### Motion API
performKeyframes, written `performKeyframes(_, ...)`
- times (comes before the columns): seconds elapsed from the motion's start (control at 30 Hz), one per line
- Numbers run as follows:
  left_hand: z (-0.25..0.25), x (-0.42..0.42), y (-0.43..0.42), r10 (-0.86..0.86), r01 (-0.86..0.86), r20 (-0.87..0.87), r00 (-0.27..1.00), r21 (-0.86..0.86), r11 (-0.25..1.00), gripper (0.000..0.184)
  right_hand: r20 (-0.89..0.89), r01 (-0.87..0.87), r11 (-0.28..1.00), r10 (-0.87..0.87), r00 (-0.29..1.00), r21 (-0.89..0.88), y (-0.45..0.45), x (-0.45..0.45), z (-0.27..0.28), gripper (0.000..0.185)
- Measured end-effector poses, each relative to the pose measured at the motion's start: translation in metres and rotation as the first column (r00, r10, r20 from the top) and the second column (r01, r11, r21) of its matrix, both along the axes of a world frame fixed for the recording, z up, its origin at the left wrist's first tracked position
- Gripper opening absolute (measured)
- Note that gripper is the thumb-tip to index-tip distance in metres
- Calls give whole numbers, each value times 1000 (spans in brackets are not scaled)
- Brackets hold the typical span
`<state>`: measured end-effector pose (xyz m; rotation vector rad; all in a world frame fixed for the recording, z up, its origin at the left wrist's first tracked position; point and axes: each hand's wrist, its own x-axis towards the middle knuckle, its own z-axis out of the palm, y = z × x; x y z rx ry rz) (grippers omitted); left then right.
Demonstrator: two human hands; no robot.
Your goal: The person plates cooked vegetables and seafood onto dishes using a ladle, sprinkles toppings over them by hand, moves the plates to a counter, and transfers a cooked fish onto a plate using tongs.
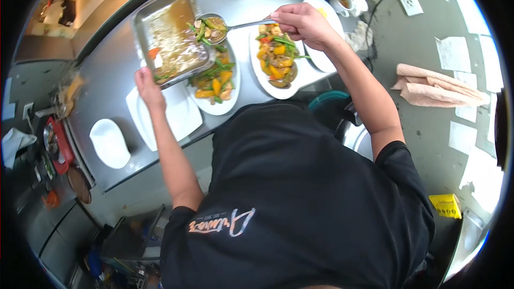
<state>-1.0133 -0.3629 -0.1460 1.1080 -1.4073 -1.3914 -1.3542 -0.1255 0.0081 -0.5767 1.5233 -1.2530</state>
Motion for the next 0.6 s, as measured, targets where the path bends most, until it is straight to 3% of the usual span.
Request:
performKeyframes(0.17,12,12,-5,15,-15,8,1000,-20,1000,30,-230,102,988,-73,970,116,79,-29,12,24)
performKeyframes(0.27,31,14,-7,40,-42,-28,999,-52,998,27,-447,162,946,-19,894,282,113,-26,11,25)
performKeyframes(0.4,39,20,-19,28,-16,77,997,-155,988,29,-629,114,931,140,765,347,142,-14,-5,24)
performKeyframes(0.5,48,11,-16,20,-19,12,1000,-114,993,28,-832,24,970,193,520,240,150,10,-4,17)
performKeyframes(0.53,51,6,-13,16,-11,37,999,-117,993,28,-924,-69,984,180,338,166,154,11,-9,15)
performKeyframes(0.6,58,-5,-3,11,0,88,996,-130,992,27,-955,-87,989,139,263,120,161,11,-14,16)
